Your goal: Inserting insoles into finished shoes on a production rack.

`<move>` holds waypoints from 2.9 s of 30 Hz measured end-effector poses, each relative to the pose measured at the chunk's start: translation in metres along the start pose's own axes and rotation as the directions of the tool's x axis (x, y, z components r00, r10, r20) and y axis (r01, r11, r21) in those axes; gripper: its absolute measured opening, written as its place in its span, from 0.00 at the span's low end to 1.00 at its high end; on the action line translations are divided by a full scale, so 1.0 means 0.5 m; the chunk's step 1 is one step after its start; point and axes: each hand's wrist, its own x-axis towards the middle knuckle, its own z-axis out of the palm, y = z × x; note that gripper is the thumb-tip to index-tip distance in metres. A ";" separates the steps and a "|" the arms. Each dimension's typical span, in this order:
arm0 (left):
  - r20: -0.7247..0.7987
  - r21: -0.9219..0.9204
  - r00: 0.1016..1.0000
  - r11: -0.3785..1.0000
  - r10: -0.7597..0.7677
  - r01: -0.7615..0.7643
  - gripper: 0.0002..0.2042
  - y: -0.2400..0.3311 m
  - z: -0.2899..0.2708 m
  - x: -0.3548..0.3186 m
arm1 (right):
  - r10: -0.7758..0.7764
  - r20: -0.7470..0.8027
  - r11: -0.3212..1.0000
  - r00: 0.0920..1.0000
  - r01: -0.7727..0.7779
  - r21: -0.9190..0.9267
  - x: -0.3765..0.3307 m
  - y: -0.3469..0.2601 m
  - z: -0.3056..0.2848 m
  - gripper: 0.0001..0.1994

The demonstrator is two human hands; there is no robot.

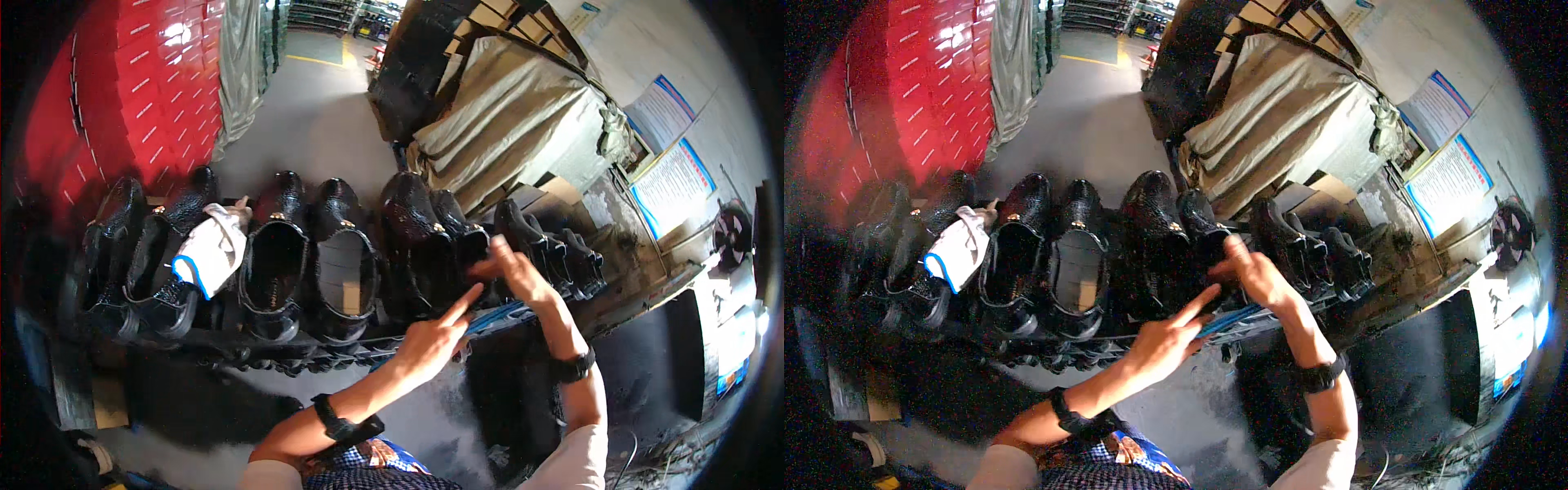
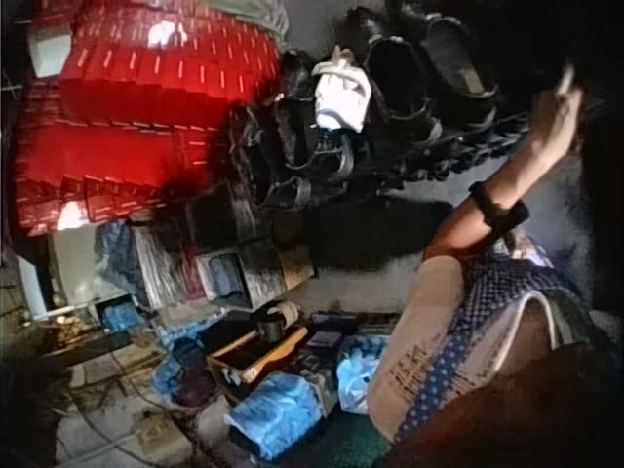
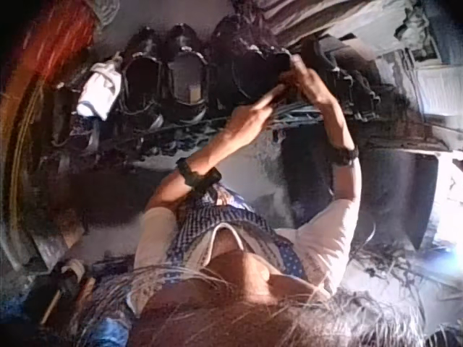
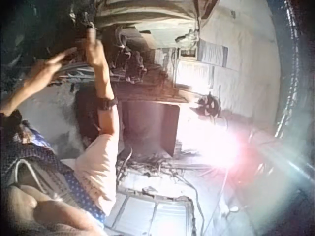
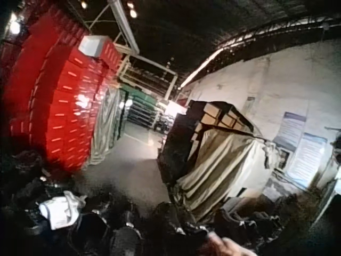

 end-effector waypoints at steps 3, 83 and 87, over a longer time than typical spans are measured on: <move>-0.318 -0.273 0.941 0.962 -0.118 0.029 0.13 0.036 -0.014 -0.026 | -0.203 -0.474 0.890 0.857 0.363 0.275 -0.086 0.026 0.010 0.33; -0.207 -0.094 0.967 0.987 -0.149 0.132 0.12 0.019 -0.332 -0.241 | -0.478 -0.321 0.785 0.817 0.562 0.262 -0.095 -0.260 0.283 0.29; -0.136 -0.640 0.728 0.621 -0.672 0.453 0.18 0.044 -0.342 -0.279 | -0.562 -0.197 0.765 0.804 0.595 0.246 -0.209 -0.227 0.363 0.38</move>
